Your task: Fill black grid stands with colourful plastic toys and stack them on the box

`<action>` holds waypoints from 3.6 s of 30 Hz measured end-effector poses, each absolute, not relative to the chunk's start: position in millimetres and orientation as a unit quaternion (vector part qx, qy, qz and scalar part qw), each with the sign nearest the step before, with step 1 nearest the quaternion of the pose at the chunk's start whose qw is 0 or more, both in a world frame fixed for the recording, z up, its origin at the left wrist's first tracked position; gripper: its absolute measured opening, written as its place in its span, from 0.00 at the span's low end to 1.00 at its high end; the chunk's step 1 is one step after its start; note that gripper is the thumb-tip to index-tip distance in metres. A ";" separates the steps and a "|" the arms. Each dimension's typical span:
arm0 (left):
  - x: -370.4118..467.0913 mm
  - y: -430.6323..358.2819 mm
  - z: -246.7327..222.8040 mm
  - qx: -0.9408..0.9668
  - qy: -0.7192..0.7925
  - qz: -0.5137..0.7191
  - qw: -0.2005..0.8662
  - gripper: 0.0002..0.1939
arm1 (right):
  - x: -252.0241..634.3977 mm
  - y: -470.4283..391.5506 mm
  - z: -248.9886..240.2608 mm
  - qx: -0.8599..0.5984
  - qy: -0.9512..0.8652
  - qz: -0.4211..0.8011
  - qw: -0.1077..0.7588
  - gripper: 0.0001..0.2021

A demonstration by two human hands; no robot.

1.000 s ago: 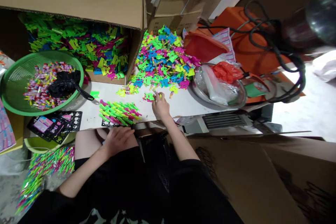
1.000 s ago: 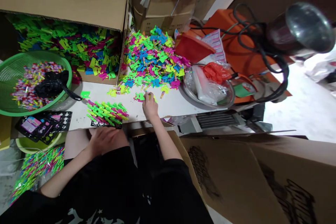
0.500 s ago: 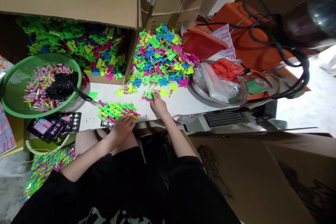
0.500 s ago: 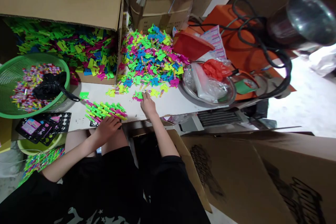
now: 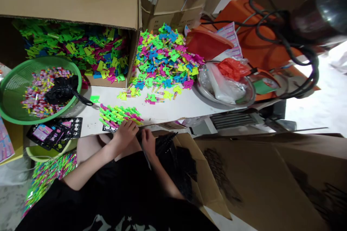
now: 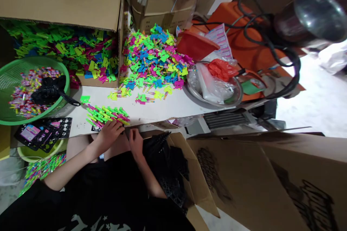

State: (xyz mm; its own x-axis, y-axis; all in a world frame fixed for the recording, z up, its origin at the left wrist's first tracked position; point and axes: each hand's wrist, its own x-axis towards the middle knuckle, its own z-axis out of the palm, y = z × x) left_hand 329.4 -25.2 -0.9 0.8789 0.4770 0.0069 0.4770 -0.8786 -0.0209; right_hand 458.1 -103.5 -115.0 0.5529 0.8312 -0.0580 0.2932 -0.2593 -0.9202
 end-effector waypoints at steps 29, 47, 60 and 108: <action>318.3 -30.8 5.7 -0.965 -0.257 -0.041 0.021 0.15 | 431.6 -99.7 -135.8 -0.696 -0.287 0.366 0.548 0.13; 298.5 -39.4 -6.6 -0.944 -0.320 -0.082 0.005 0.15 | 447.6 -61.0 -121.0 -0.643 -0.353 0.360 0.577 0.11; 297.1 -41.7 -6.4 -0.936 -0.330 -0.116 -0.039 0.14 | 449.5 -59.2 -125.1 -0.633 -0.353 0.370 0.581 0.12; 313.8 55.1 30.1 -0.993 -0.117 0.024 0.001 0.11 | 463.8 -55.3 -134.1 -0.607 -0.392 0.396 0.567 0.16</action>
